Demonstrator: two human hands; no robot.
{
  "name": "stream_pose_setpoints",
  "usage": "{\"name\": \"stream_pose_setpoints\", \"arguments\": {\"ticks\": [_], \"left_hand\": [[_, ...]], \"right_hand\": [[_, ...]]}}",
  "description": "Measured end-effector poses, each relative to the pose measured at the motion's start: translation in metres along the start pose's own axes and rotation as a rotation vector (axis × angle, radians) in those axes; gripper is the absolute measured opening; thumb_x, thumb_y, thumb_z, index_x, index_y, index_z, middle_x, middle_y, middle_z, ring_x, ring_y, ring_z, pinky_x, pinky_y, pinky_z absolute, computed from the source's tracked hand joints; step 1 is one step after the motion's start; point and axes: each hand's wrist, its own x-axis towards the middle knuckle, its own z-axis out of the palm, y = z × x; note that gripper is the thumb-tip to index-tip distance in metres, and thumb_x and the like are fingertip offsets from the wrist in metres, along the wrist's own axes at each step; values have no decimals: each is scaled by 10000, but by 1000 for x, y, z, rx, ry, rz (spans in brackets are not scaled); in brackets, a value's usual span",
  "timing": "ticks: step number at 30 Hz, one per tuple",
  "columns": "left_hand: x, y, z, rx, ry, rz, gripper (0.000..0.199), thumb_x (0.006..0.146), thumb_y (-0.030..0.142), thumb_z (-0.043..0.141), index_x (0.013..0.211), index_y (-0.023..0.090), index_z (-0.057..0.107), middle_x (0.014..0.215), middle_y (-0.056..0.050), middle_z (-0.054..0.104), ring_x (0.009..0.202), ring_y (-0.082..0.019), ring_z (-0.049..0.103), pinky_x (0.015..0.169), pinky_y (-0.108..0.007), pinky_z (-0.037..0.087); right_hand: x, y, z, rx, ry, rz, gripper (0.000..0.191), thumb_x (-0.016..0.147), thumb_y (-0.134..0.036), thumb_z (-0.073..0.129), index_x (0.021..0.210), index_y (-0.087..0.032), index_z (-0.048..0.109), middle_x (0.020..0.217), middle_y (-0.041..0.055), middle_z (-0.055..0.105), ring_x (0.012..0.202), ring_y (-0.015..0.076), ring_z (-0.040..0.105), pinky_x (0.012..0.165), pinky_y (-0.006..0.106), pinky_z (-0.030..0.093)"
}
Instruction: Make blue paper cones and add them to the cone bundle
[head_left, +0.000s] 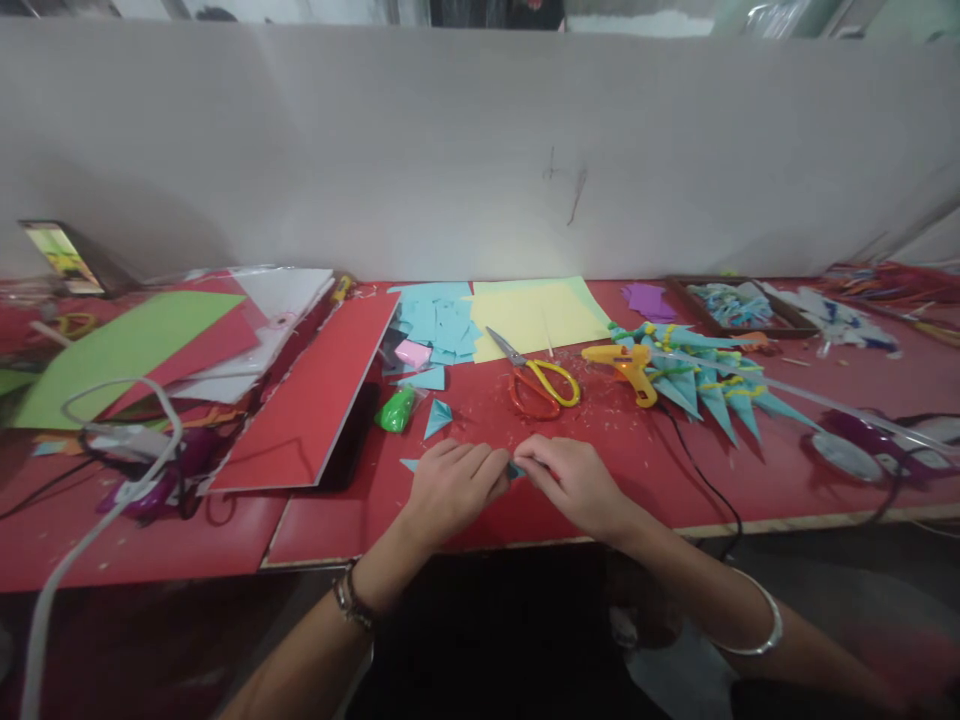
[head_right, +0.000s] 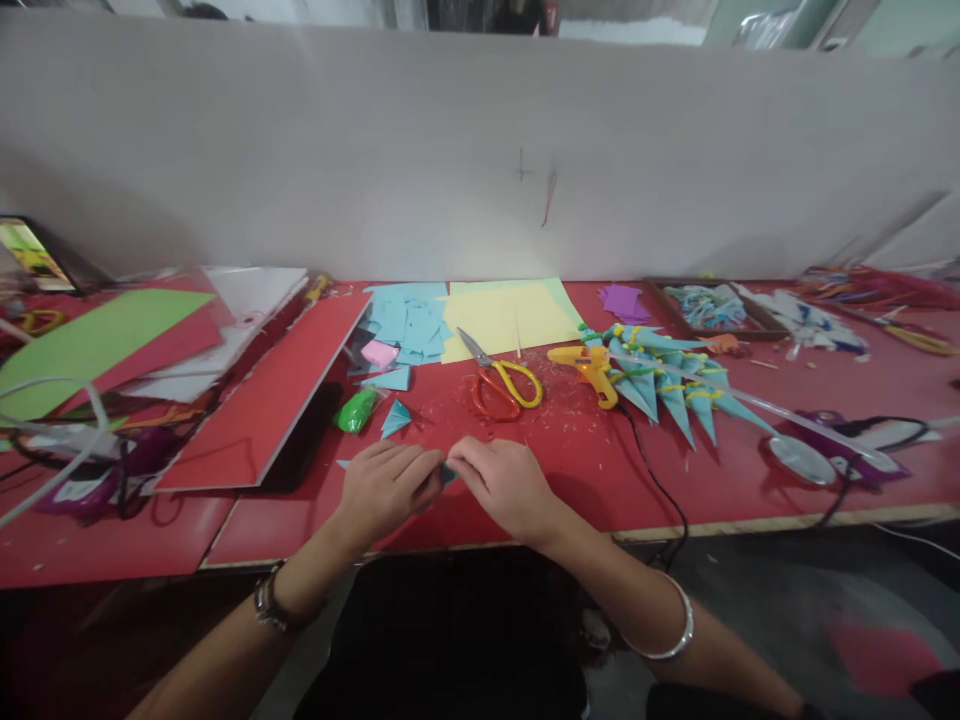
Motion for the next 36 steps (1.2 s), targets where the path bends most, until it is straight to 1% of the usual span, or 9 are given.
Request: {"name": "stream_pose_setpoints", "arguments": {"ticks": [6,11,14,17,21,23,28,33,36], "left_hand": [[-10,-8,-5,65,12,-27,200,737,107,464,554,185,480,401,69,440,386,-77,376,461,-241,240],[-31,-27,-16,107,-87,-51,232,755,112,425,553,193,505,403,67,483,378,-71,414,454,-223,275],[-48,-42,-26,210,-149,-124,247,766,134,408,547,193,506,392,56,491,364,-79,425,434,-224,274],[-53,-49,-37,294,-172,-258,236,776,149,402,572,194,512,401,40,502,382,-102,450,432,-234,286],[-31,-35,-43,-3,-114,-286,176,816,199,386,818,175,561,724,-25,640,676,-125,580,626,-226,417],[-20,-26,-39,-84,-204,-215,215,820,292,418,922,168,562,844,-53,650,780,-152,584,672,-259,425],[-18,-15,-24,-179,-310,-47,316,870,278,361,643,185,560,491,43,577,441,-82,499,569,-232,373],[-18,-7,-17,-170,-278,-63,387,888,286,317,584,172,528,424,46,533,369,-70,431,507,-227,320],[-14,-3,-16,-166,-253,-68,404,891,286,306,569,168,520,408,46,515,357,-67,403,490,-225,299]], "right_hand": [[3,-2,-8,98,-101,45,217,863,-277,378,714,-186,507,588,-26,536,539,90,493,542,190,314],[-2,9,-18,129,-80,82,219,857,-286,389,698,-185,500,574,-35,517,516,80,472,522,183,305],[-7,18,-27,106,-26,119,219,854,-289,395,689,-183,492,537,-42,494,493,79,461,509,181,307],[-10,23,-30,75,-16,111,214,852,-288,400,693,-184,498,537,-40,508,490,82,474,507,183,315],[-7,21,-22,21,-117,1,204,859,-276,387,743,-190,531,645,-11,591,586,106,545,548,199,345],[-5,18,-18,6,-129,-42,202,864,-269,378,772,-191,540,687,-1,613,631,115,562,568,206,355],[-4,14,-16,-130,-66,-113,181,855,-247,397,787,-180,551,717,15,613,661,128,540,611,234,365],[-1,2,-7,-360,74,-300,130,809,-229,449,798,-185,571,843,54,590,798,166,500,812,337,335],[2,-4,3,-341,52,-372,123,782,-163,443,750,-189,559,717,10,583,715,130,493,881,335,294]]}}
